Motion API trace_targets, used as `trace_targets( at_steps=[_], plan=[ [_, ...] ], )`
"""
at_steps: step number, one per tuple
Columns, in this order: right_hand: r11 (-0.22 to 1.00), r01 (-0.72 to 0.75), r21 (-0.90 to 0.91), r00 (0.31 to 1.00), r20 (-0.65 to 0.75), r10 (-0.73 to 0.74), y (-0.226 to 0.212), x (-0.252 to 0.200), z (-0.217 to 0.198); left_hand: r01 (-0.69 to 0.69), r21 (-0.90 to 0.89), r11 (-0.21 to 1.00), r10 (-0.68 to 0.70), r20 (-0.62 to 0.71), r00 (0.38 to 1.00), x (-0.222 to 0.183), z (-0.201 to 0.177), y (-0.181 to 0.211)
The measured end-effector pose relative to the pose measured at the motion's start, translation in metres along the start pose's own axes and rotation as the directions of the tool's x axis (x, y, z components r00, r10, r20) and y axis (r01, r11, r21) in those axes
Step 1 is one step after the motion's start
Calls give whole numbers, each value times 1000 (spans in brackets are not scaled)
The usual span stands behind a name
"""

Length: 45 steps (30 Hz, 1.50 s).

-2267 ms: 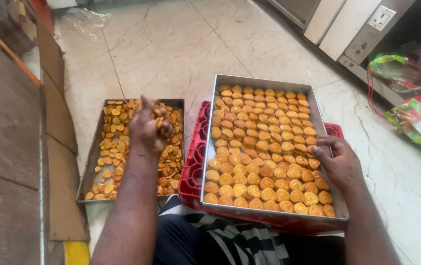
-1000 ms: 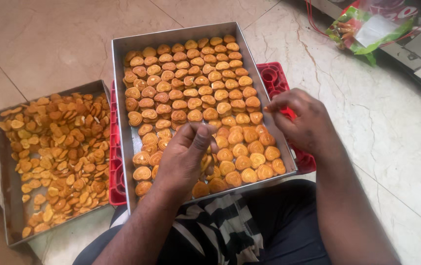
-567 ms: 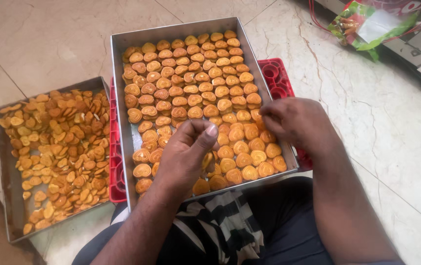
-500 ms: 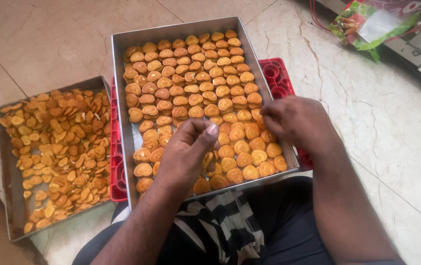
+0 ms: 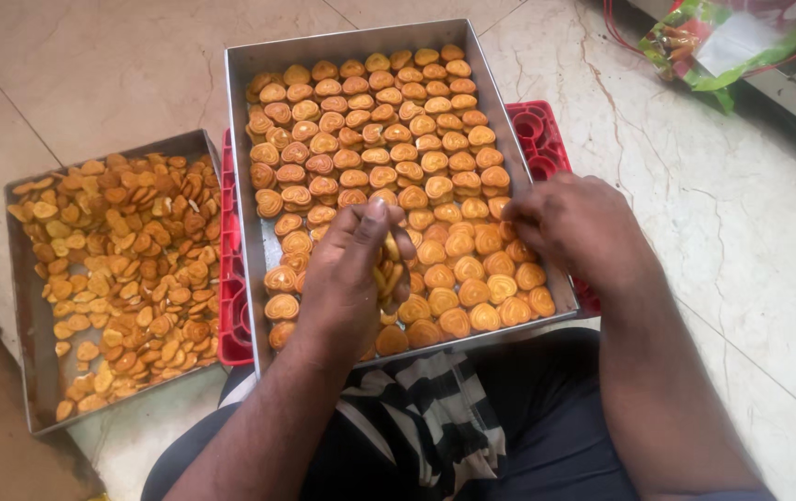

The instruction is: The person picks up small, round orange-colored snacks from one metal tray and arranges them into neat, overlapping rows in another larger metal tray.

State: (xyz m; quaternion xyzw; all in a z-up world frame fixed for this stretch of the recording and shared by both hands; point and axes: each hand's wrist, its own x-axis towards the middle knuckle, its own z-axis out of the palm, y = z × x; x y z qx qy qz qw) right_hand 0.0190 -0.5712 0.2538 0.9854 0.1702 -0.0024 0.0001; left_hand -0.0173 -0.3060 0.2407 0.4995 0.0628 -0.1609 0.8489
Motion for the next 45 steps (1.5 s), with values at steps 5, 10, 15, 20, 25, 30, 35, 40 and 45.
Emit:
trace_targets(
  at_steps=[5, 10, 15, 20, 25, 30, 35, 40, 45],
  plan=[
    [1000, 8, -8, 999, -46, -8, 0, -2, 2, -94, -135, 986, 86, -59, 995, 2, -4, 2],
    [997, 46, -65, 978, -200, -58, -6, -9, -1, -91, -94, 991, 82, -95, 992, 4, -4, 5],
    [988, 139, -63, 884, -442, -152, -36, -17, -16, -87, -56, 995, 84, -57, 995, 5, -8, 12],
    [787, 456, 415, 852, -459, -252, -98, -1, -36, -131, 16, 991, 130, 51, 990, 2, -22, 26],
    [817, 541, 198, 819, -346, -458, -149, 62, -51, -251, 114, 961, 241, 95, 966, -3, -62, 62],
    [707, 707, 18, 640, -443, -628, -182, 110, -40, -313, 135, 940, 314, 17, 949, -8, -104, 81],
    [694, 704, -149, 517, -562, -645, -191, 119, -15, -189, 203, 961, 189, 17, 982, 17, -128, 77],
    [743, 649, 163, 697, -519, -495, -179, 114, -4, -241, 368, 898, 251, 20, 968, 31, -126, 66],
    [692, 564, 450, 797, -514, -316, -169, 118, -1, -239, 296, 925, 271, -71, 960, 36, -126, 64]
  ],
)
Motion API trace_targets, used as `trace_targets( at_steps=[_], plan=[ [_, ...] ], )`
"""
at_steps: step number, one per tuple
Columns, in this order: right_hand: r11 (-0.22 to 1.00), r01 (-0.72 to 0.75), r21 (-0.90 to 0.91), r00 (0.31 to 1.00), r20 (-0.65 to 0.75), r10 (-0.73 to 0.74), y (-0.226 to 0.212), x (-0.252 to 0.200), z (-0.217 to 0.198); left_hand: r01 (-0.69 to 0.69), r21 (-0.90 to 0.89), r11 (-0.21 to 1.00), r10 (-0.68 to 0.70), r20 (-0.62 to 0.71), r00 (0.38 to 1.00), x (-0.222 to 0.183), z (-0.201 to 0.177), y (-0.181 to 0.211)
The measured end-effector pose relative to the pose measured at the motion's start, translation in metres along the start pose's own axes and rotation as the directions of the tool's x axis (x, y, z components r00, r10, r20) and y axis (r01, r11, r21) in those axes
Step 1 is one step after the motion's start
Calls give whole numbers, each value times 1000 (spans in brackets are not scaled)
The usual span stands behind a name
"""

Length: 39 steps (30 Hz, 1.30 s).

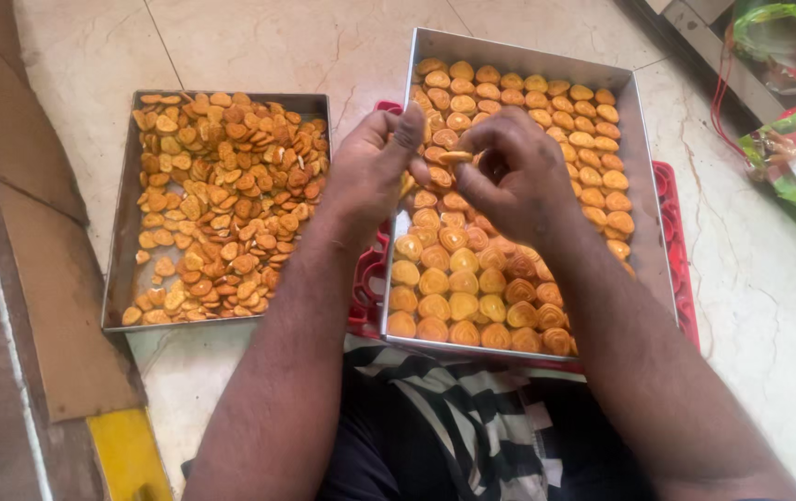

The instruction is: The person picks up small, round orange-colored snacks from one metal tray and arranges them into neat, overlapping rows in another larger metal tray.

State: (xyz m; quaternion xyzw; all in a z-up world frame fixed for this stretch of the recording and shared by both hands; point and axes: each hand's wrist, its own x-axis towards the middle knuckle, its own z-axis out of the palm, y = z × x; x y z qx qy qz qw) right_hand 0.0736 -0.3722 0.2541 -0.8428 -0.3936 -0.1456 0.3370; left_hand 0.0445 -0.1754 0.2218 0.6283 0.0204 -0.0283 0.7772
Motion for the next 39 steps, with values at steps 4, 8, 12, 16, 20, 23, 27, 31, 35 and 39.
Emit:
trace_targets(
  at_steps=[4, 8, 12, 16, 20, 23, 27, 31, 35, 39],
  plan=[
    [874, -480, 83, 853, 276, 442, -3, 4, 5, -38, -287, 957, -4, -144, 990, 6, -9, -11],
    [847, -527, -70, 768, 389, 509, -11, 8, 13, -42, -382, 923, -33, -187, 982, 13, -13, -21],
    [779, -624, -66, 704, 386, 596, -14, 3, 20, -17, -359, 933, -64, -212, 975, 15, -13, -24],
    [878, -478, -5, 813, 375, 445, -9, 1, 31, 6, -384, 923, -99, -223, 970, 17, -13, -24],
    [858, -509, -71, 786, 368, 496, -12, -3, 36, -8, -397, 918, -79, -202, 976, 17, -13, -25],
    [850, -518, -99, 765, 391, 512, -13, -1, 36, -5, -392, 920, -81, -203, 976, 16, -13, -25],
    [894, -442, -68, 808, 402, 430, -14, -1, 36, -11, -399, 917, -76, -202, 976, 17, -12, -23],
    [839, -538, -78, 745, 421, 517, -17, 0, 35, -6, -389, 921, -81, -208, 975, 15, -13, -21],
    [852, -519, -68, 772, 390, 502, -17, 0, 35, 3, -396, 918, -90, -202, 975, 15, -13, -22],
    [895, -425, -134, 811, 383, 442, -14, 0, 36, -51, -403, 914, -35, -202, 979, 16, -13, -24]
  ],
)
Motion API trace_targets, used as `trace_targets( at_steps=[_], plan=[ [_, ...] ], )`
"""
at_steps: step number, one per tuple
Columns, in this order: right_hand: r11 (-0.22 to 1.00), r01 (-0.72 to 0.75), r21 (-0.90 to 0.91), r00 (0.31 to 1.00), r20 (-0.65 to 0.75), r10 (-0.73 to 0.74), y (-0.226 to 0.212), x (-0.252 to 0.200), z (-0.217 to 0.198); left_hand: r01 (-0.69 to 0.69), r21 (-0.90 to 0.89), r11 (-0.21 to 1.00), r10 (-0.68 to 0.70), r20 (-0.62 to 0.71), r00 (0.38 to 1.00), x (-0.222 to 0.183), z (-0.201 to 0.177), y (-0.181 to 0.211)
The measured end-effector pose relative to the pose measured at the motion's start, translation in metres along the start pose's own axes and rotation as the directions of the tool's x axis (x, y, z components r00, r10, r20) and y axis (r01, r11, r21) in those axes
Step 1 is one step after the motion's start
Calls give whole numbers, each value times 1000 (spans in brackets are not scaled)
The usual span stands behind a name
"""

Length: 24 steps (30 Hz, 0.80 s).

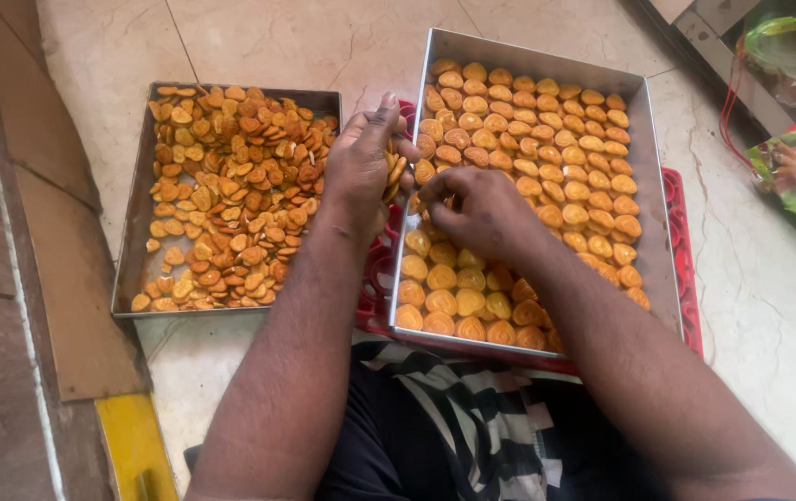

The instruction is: The person picks up small, round orange-colored snacks from one metal tray and arranges them into neat, overlapping rows in another larger metal tray.

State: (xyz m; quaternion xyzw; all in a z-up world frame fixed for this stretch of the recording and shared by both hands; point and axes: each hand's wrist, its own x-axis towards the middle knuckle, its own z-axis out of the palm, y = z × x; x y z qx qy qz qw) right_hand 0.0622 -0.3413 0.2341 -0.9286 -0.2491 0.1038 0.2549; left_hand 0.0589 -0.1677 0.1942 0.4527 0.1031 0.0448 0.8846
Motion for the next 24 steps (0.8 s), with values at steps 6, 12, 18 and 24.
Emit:
trace_targets(
  at_steps=[6, 12, 18, 24],
  plan=[
    [992, 125, -14, 992, 14, -125, -1, -3, 3, 30, -4, 1000, -30, -1, 1000, 3, -1, -2],
    [976, 192, -104, 981, 4, -192, -1, -1, 5, 12, -7, 1000, -12, 0, 1000, 1, 0, -1],
    [996, 80, -49, 996, 39, -78, -6, 0, 7, 20, -4, 1000, -20, -16, 1000, 1, 1, 1],
    [989, 53, -136, 999, 12, -52, -7, 0, 8, 15, -32, 999, -15, -8, 1000, 2, 1, 0]
  ],
)
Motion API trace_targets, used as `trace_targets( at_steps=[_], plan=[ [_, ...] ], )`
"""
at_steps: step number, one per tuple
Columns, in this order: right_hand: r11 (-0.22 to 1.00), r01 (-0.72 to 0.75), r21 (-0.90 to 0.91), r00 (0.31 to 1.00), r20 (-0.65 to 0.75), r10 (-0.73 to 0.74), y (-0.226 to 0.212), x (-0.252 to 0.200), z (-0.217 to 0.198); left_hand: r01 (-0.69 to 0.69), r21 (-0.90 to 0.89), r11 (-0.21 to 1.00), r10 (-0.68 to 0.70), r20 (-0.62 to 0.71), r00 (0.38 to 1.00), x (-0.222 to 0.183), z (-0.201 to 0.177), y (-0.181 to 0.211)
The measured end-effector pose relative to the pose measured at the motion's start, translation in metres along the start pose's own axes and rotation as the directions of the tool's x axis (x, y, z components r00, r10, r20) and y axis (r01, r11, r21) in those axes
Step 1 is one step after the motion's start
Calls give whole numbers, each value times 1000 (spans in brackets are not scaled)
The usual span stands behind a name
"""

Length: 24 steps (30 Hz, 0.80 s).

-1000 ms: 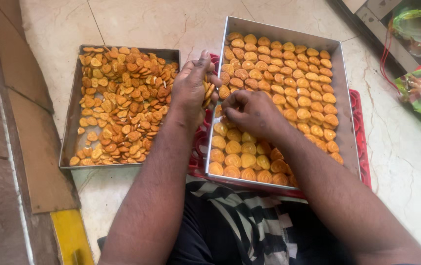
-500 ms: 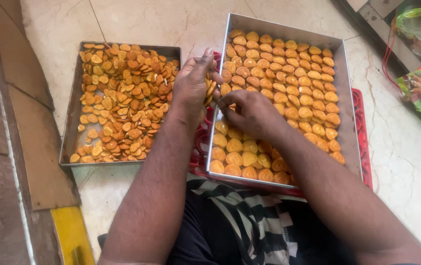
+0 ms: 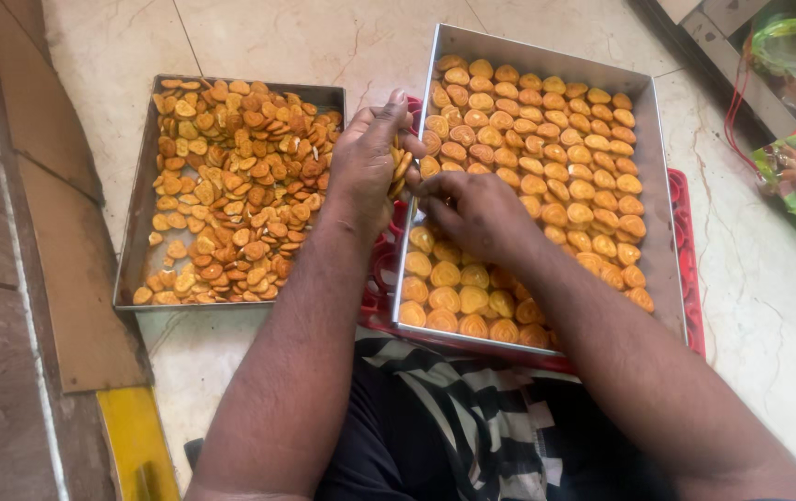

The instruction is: The person picks up small, round orange-colored snacks from one metal tray and arranges them into neat, overlapping rows in another larger metal tray.

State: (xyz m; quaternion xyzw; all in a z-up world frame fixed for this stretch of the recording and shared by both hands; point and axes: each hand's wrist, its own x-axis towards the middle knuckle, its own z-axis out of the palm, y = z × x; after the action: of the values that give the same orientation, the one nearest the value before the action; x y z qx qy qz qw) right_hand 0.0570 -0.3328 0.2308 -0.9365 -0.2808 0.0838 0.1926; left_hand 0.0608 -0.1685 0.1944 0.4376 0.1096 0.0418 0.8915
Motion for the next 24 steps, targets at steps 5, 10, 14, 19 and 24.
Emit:
trace_targets(
  at_steps=[5, 10, 14, 19, 24],
  plan=[
    [997, 71, 13, 997, -5, -71, 0, -3, -2, 40, 22, 999, -39, -23, 999, -2, 1, 2],
    [992, 12, 124, 997, 77, -22, 3, -2, -5, 21, 22, 1000, -20, -17, 1000, -1, 0, 0],
    [969, -40, 243, 996, 85, 20, 7, -3, -4, -38, 3, 999, 38, 5, 999, 1, 0, -2],
    [967, -3, 253, 998, 61, -13, 10, -2, -1, 27, 39, 999, -26, -26, 999, -2, -1, 1],
    [977, 33, 212, 998, 45, -44, 8, -1, -2, 6, 3, 1000, -6, -14, 1000, 1, -1, -1]
  ],
)
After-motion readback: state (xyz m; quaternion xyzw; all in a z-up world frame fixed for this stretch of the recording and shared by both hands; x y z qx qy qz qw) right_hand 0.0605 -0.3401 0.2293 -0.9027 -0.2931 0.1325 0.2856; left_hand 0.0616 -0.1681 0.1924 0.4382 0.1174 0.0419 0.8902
